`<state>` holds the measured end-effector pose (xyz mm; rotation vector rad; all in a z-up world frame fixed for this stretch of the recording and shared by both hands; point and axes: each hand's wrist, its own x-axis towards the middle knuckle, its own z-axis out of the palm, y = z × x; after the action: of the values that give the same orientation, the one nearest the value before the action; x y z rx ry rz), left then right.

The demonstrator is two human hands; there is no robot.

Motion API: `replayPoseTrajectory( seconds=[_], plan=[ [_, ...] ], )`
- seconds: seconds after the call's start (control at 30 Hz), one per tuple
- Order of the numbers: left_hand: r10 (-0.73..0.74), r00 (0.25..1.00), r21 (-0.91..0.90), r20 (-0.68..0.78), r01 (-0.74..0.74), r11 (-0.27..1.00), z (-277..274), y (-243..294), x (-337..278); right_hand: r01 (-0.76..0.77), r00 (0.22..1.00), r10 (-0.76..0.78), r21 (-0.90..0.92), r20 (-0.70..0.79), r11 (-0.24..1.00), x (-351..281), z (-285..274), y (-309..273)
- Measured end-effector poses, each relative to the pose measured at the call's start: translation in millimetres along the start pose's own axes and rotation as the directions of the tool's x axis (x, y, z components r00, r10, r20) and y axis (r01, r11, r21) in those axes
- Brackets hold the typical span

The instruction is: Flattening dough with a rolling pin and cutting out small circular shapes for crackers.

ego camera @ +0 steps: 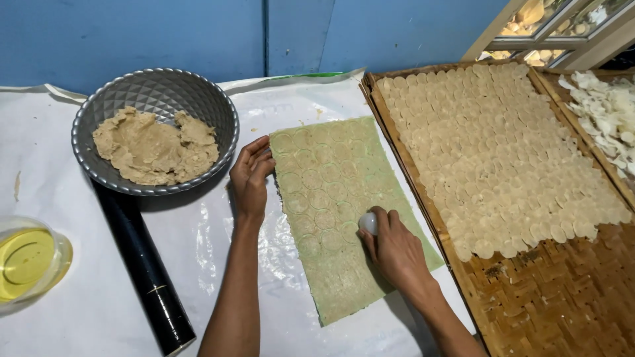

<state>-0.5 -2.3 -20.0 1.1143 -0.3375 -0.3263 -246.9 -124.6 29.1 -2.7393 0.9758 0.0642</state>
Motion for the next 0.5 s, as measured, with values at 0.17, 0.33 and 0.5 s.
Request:
replayPoseTrajectory(
  seconds=[0.17,0.33,0.5],
  plan=[
    [-0.001,1.0,0.021,-0.004,0.001,1.0,3.0,5.4,-4.6,0.022,0.999,-0.017,-0.107,0.05,0.994,4.2,-2.7,-4.4],
    [0.008,1.0,0.035,0.002,-0.008,0.999,3.2,3.9,-1.2,0.004,1.0,0.001,-0.233,0.02,0.973,5.8,2.1,-10.5],
    [0.007,1.0,0.061,-0.01,-0.006,0.998,8.1,8.6,-2.1,0.12,0.988,-0.092,-0.249,0.121,0.961,14.6,-1.1,6.2]
  ],
)
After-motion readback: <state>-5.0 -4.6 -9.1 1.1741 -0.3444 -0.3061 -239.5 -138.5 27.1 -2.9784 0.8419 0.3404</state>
